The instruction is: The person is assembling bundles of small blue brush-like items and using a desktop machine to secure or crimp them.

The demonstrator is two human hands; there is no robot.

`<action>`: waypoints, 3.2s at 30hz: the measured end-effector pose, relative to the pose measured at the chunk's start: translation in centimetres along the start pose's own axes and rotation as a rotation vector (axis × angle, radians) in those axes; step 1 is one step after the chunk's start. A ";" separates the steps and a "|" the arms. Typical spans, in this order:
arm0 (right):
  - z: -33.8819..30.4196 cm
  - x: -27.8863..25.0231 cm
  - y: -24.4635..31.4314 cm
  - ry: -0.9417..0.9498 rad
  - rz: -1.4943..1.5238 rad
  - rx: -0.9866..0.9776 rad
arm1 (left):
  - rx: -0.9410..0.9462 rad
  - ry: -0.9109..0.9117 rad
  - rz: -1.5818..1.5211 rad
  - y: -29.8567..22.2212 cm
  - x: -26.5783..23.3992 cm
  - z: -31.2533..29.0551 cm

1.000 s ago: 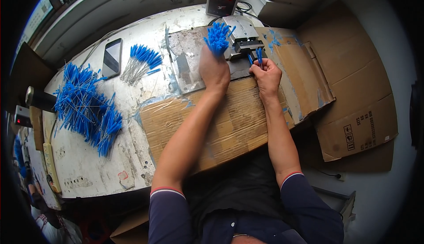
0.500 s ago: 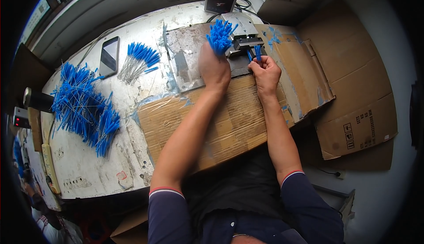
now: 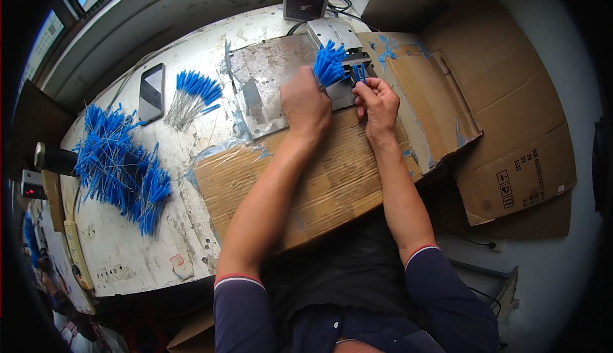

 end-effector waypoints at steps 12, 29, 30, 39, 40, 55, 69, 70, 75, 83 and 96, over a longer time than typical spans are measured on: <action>-0.6 -0.8 0.0 -0.058 0.038 0.003 | 0.129 0.135 0.056 -1.2 0.1 -0.3; -0.2 -0.3 -0.1 -0.047 0.078 0.016 | 0.099 0.006 -0.073 -0.6 0.0 0.4; -0.2 0.4 -0.2 -0.032 0.011 0.011 | 0.060 -0.094 -0.226 0.1 -0.7 0.6; -2.0 0.9 -0.7 0.064 -0.381 -0.297 | 0.188 -0.124 -0.540 -2.9 -0.3 -0.9; -1.9 1.4 -0.8 0.098 -0.367 -0.299 | 0.189 -0.139 -0.507 -2.5 -0.5 -0.9; -0.2 -0.3 -1.2 0.244 -0.184 -0.095 | -0.355 -0.187 -1.041 0.6 1.6 -0.1; -0.3 -4.7 -0.2 0.230 -0.193 -0.079 | -0.061 -0.208 -0.788 -1.8 2.1 -0.7; 0.0 -4.1 -0.8 0.198 -0.179 -0.104 | -0.141 -0.167 -0.680 -0.7 1.4 -1.0; 0.0 -0.7 -0.8 0.071 -0.370 -0.139 | -0.426 -0.377 -0.841 2.9 -1.6 -0.4; 0.9 -2.3 0.1 -0.079 -0.363 -0.167 | -0.439 -0.344 -0.898 1.7 0.8 -0.5; 1.1 -1.1 -0.1 -0.179 -0.412 -0.213 | -0.224 -0.359 -0.357 1.3 -0.9 -0.4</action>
Point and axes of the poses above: each hand's wrist, its own z-axis towards the middle knuckle, its own x-axis out of the palm, y = z × x, the point moved 5 cm from there along z, towards the middle knuckle, and after that the axes turned 11 degrees about x, right-handed, at the moved point
